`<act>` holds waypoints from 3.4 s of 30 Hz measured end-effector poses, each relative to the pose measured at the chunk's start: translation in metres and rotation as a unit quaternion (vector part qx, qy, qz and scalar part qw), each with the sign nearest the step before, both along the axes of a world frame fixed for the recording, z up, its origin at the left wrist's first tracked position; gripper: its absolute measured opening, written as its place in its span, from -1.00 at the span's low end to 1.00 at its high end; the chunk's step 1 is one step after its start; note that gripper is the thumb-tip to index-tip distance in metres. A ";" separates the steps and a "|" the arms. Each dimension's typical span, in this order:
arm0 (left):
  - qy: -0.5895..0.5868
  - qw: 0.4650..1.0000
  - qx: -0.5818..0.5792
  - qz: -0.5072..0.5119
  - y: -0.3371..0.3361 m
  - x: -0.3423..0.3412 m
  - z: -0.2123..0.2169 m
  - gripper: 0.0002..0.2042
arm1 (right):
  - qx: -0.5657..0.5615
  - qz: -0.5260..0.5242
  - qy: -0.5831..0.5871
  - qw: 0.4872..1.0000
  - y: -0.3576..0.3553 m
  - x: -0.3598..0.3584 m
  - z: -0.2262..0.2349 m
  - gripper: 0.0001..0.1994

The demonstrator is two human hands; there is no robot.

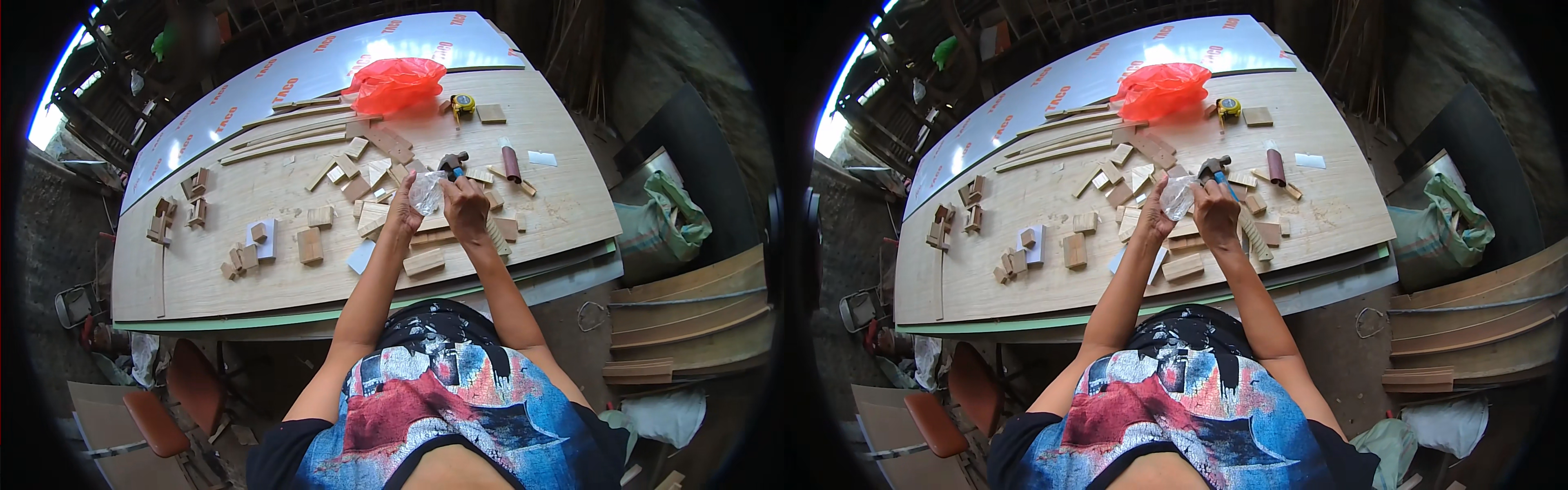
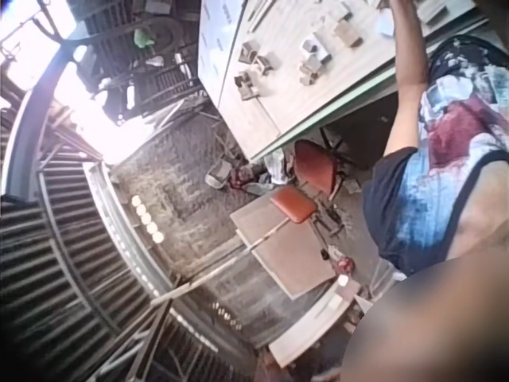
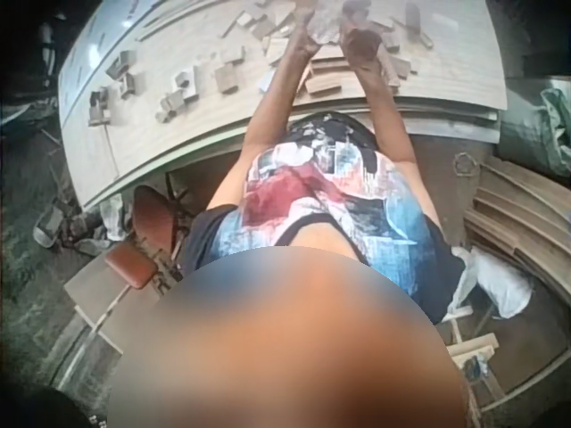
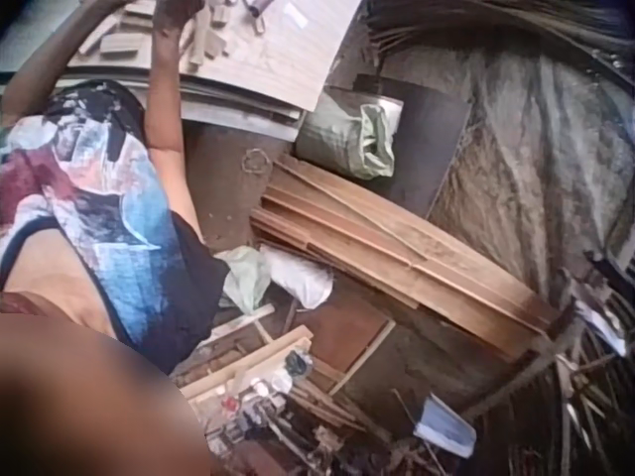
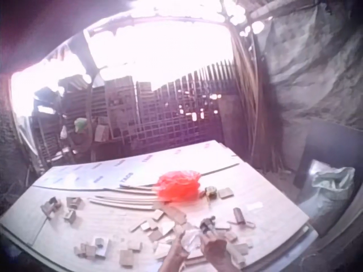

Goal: Assembling small wooden components on a workbench using a hammer and nails.

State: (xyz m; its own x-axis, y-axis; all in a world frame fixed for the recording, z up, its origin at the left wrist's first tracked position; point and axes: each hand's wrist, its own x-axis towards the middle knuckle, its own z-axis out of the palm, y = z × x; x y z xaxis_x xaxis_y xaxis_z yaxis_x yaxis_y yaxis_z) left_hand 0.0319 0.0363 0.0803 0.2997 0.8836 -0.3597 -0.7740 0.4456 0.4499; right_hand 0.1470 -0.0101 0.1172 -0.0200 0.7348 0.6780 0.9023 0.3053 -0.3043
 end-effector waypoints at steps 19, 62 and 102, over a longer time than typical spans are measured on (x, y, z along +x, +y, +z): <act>-0.121 0.992 -0.002 -0.032 0.007 -0.012 -0.017 -0.69 | -0.224 -0.039 -0.058 0.972 -0.009 -0.036 0.007 -0.89; -0.153 0.987 0.054 -0.013 0.005 -0.020 -0.004 -0.69 | 0.007 -0.108 -0.054 0.993 -0.007 -0.053 -0.008 -0.97; -0.138 0.989 0.039 -0.024 0.006 -0.024 -0.013 -0.69 | 0.015 -0.047 -0.033 0.998 -0.016 -0.057 -0.009 -0.92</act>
